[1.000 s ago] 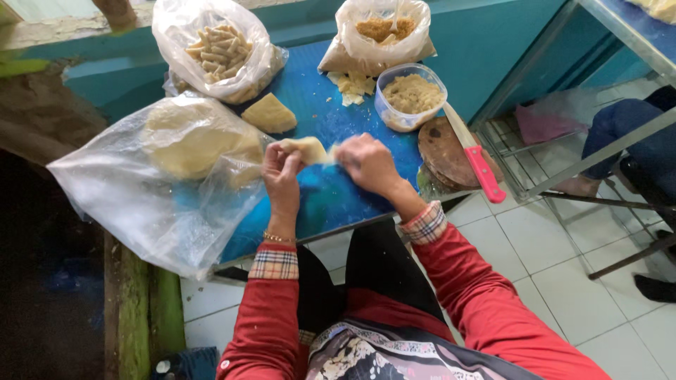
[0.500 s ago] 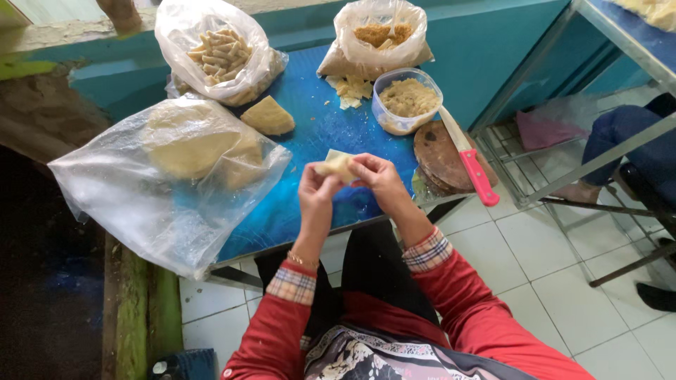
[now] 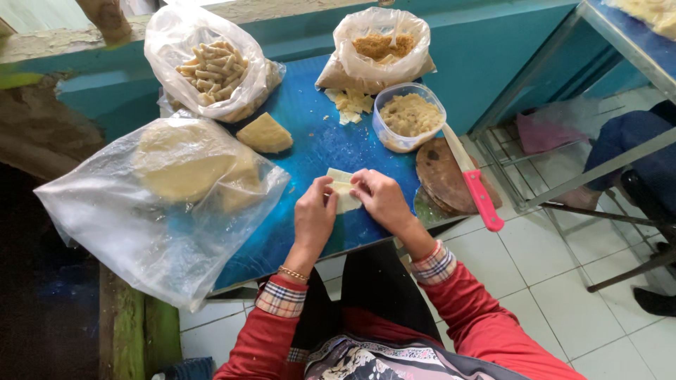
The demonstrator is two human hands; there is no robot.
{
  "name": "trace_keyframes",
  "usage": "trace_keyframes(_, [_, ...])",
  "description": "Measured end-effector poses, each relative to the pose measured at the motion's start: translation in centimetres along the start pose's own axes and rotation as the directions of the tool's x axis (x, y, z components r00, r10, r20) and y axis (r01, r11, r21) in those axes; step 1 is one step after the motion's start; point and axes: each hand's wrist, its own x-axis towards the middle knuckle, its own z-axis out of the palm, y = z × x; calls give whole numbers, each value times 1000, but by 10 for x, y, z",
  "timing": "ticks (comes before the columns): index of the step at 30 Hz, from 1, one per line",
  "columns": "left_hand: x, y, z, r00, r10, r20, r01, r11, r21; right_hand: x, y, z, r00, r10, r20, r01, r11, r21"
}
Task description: The person lays thin square pastry wrappers on a blue table, spoons filling from a plastic container onto each wrapper, and folds the wrappers over the filling into triangular parcels, setting the folded parcels aside. Bags of dough pieces and a knife sit on the table.
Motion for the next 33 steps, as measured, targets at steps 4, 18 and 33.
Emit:
trace_keyframes(4, [-4,3,4,975,220,-34,-196,921,338,-10,-12,5,988,-127,-90,99,958,-271])
trace_keyframes(18, [-10,9,-9,965,254,-60,-200,867,456,82,63,-93,969,180,171,49,539,-841])
trace_keyframes(33, [-12,7,-9,966,251,-55,-208,889,408,84,83,-74,991,122,58,-29,610,-792])
